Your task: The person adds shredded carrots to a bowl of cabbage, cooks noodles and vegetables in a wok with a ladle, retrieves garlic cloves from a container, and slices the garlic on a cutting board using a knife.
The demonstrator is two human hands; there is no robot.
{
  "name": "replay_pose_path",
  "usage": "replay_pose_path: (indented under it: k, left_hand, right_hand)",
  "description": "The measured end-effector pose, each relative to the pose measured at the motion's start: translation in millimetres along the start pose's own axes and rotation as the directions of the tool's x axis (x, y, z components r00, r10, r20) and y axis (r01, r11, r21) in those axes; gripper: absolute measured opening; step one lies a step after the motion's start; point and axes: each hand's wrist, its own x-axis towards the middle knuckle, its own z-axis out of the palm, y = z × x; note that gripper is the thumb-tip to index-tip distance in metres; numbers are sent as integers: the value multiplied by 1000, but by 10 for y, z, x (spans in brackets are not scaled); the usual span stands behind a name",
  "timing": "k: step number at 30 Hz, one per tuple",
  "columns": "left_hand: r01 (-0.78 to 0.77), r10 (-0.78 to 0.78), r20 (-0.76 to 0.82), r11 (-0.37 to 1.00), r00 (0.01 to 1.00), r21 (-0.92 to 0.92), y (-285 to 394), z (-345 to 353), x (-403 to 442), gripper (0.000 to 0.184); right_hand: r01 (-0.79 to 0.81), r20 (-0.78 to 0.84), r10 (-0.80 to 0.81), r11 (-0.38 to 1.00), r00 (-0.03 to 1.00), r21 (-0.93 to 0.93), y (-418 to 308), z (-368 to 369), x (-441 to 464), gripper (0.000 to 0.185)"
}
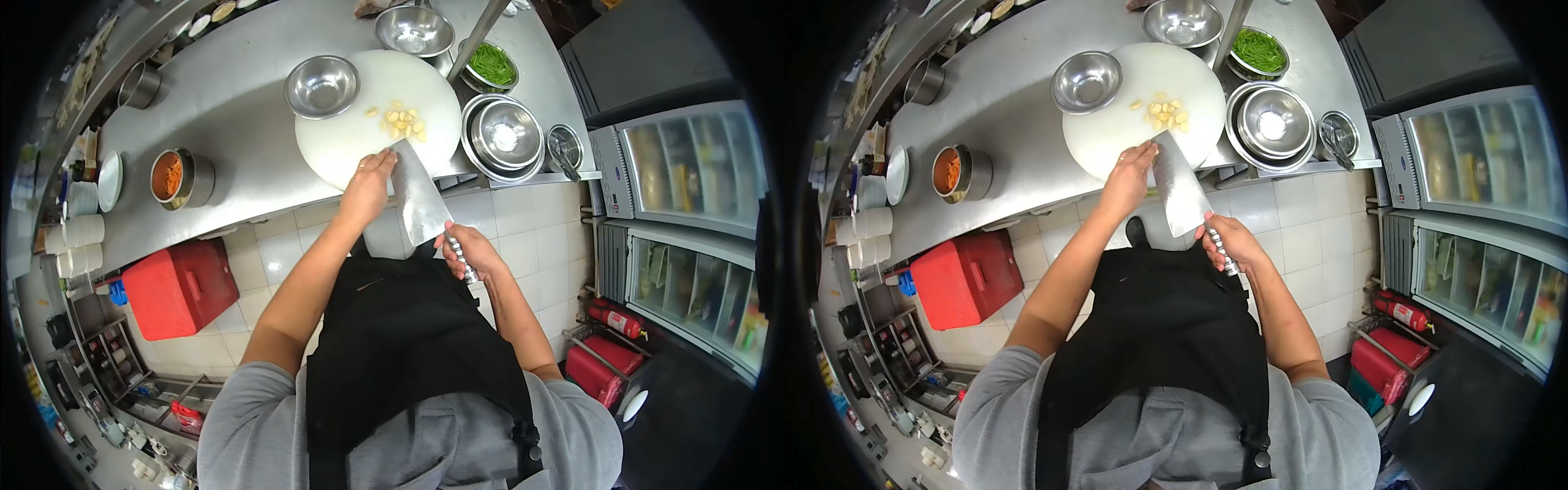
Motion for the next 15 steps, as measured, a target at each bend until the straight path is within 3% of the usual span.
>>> replay_pose_path:
  k: [9, 13, 15]
  left_hand:
    - [26, -17, -107, 997, 994, 76, 87, -305, 184, 44]
    - [11, 31, -222, 982, 974, 188, -258, -744, 751, 47]
    - [-9, 106, -298, 951, 949, 310, -637, -822, 1079, 44]
  right_hand:
    - [50, 12, -50, 998, 999, -44, -308, 372, 69, 48]
    - [220, 53, -213, 949, 976, -226, -924, 730, 111, 49]
    - [245, -15, -267, 905, 964, -347, -1127, 841, 141, 49]
